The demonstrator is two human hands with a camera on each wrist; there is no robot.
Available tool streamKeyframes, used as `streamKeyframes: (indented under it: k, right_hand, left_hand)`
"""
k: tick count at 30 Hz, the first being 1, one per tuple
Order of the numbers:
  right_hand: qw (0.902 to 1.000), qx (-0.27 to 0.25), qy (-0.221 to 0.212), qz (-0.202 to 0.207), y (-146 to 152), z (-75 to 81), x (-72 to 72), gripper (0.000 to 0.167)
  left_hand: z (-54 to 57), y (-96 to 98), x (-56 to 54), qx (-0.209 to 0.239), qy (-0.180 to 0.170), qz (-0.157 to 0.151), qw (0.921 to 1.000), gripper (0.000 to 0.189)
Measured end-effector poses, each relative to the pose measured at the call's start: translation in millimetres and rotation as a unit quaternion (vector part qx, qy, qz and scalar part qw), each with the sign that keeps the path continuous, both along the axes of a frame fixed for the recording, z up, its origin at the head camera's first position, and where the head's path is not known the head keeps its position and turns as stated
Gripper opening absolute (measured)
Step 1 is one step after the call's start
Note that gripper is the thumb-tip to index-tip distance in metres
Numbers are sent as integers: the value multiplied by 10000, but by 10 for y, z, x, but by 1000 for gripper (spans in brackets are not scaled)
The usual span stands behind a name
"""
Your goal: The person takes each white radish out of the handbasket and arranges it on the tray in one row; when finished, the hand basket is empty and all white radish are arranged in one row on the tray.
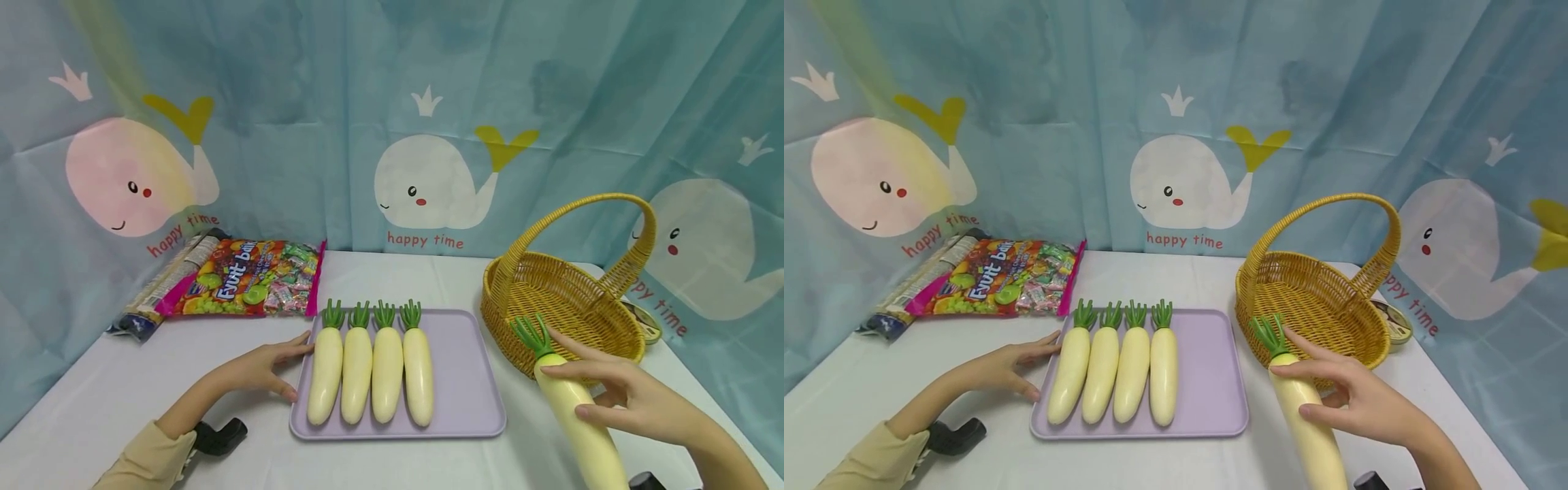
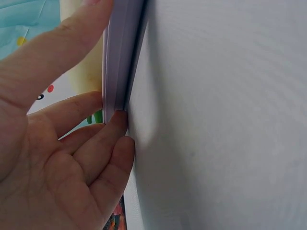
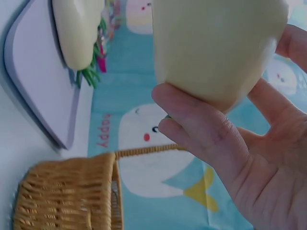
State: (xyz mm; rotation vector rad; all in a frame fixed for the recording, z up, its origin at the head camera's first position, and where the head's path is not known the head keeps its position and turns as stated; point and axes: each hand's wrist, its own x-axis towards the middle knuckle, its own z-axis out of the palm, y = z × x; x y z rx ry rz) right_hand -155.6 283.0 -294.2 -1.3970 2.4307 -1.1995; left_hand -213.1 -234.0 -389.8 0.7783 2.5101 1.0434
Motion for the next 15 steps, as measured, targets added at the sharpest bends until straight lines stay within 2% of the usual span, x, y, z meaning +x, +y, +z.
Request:
streamKeyframes:
  k: [12, 15]
  right_hand:
    - [9956, -192, -834, 393, -381, -203, -219, 45]
    - [9957, -177, -802, 422, -451, -232, -297, 44]
  left_hand:
    - [-20, -25, 16, 28, 18, 18, 10000, 84]
    - [-15, -20, 20, 35, 9, 23, 10000, 84]
